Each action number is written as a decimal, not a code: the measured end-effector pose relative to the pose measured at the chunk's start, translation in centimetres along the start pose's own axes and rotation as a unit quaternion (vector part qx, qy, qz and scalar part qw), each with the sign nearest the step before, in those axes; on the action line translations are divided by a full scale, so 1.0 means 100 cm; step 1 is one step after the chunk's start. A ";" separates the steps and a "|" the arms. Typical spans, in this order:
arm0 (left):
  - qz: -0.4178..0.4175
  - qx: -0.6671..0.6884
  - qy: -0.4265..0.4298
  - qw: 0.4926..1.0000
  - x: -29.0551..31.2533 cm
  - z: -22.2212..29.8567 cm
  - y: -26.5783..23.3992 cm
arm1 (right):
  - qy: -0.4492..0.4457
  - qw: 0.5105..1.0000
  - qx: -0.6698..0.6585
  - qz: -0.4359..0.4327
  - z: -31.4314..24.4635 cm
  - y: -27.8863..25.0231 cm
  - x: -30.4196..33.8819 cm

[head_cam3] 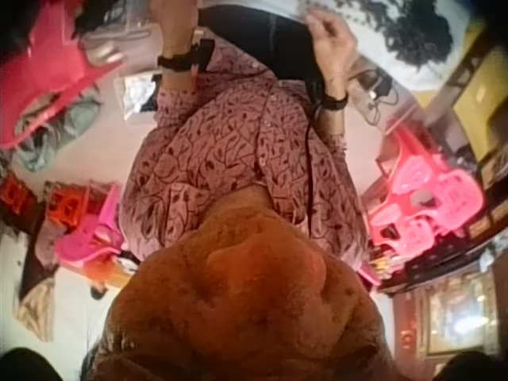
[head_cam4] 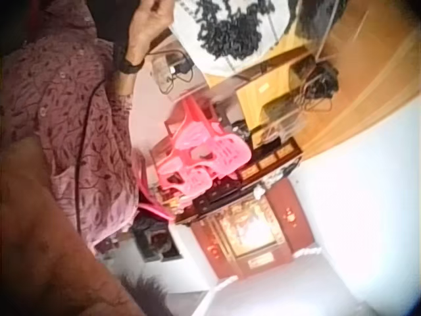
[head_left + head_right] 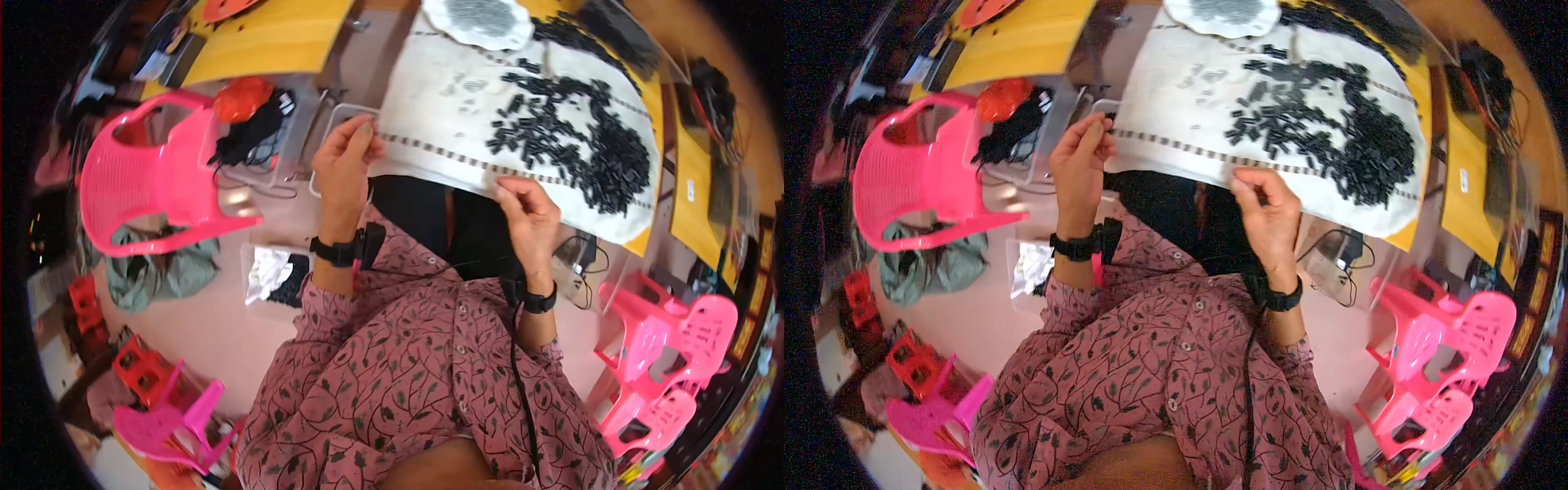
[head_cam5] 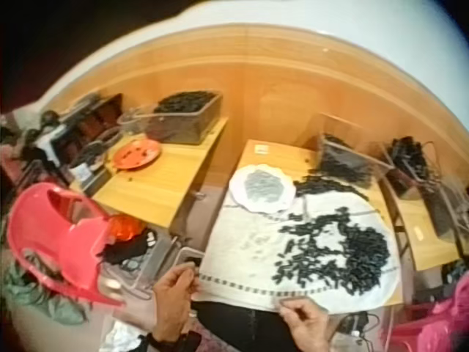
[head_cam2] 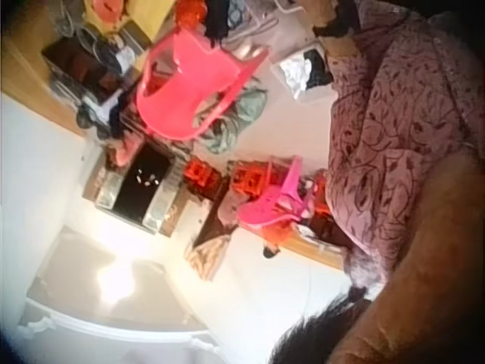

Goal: Sorting and inspecting small black and silver components on a white cloth.

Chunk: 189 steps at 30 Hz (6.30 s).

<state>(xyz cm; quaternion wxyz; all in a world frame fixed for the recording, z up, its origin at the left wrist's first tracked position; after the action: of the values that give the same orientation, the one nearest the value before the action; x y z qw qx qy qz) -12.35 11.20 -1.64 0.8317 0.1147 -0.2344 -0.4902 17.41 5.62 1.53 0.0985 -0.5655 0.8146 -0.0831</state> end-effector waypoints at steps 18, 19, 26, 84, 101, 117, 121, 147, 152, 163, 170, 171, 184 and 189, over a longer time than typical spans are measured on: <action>-0.467 -0.221 -0.216 0.828 0.125 -0.105 0.104 | -0.112 0.979 0.128 0.117 -0.031 -0.051 -0.039; -0.470 -0.226 -0.201 0.829 0.126 -0.104 0.106 | -0.117 0.975 0.139 0.129 -0.032 -0.053 -0.043; -0.433 -0.269 -0.171 0.843 0.117 -0.101 0.104 | -0.162 0.956 0.198 0.146 -0.033 -0.049 -0.066; -0.186 -0.409 0.330 0.830 0.072 -0.050 0.163 | 0.000 0.993 0.059 0.098 0.000 -0.049 -0.015; -0.181 -0.522 0.404 0.729 0.084 -0.050 0.183 | -0.033 0.992 0.096 0.074 -0.002 -0.040 -0.013; -0.208 -0.456 0.352 0.790 0.076 -0.050 0.174 | -0.086 0.985 0.136 0.064 -0.016 -0.030 -0.015; -0.225 -0.294 0.199 0.907 0.072 -0.051 0.159 | -0.089 0.982 0.153 0.071 -0.013 -0.030 -0.016; -0.209 0.164 -0.248 0.932 0.050 -0.047 0.086 | -0.280 0.881 0.379 -0.047 -0.053 0.083 -0.086; -0.201 0.167 -0.249 0.933 0.052 -0.045 0.087 | -0.302 0.864 0.400 -0.058 -0.052 0.088 -0.085; -0.169 0.175 -0.237 0.941 0.048 -0.050 0.083 | -0.303 0.868 0.390 -0.044 -0.058 0.082 -0.075; -0.173 0.175 -0.237 0.940 0.050 -0.053 0.083 | -0.140 0.974 0.167 -0.061 -0.052 0.055 -0.050; -0.172 0.181 -0.238 0.939 0.051 -0.054 0.082 | -0.074 0.989 0.102 -0.081 -0.044 0.056 -0.045; -0.145 0.187 -0.255 0.938 0.048 -0.065 0.078 | -0.012 0.992 0.054 -0.118 -0.035 0.066 -0.023; -0.146 0.195 -0.245 0.938 0.047 -0.067 0.077 | 0.023 0.990 0.028 -0.134 -0.036 0.070 -0.020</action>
<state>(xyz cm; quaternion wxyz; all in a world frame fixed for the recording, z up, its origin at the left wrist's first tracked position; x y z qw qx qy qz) -1.22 10.64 -2.89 0.6292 0.1839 -0.5027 -0.5635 10.89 10.01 3.39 0.0836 -0.6642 0.7312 -0.1312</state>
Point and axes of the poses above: each hand's wrist, its own x-axis away from the middle knuckle, its own y-axis out of the palm, z = x × y, the point moved 9 cm from there along -x, towards the middle knuckle, and after that the axes turned 12 degrees about z, right-handed, at the moved point
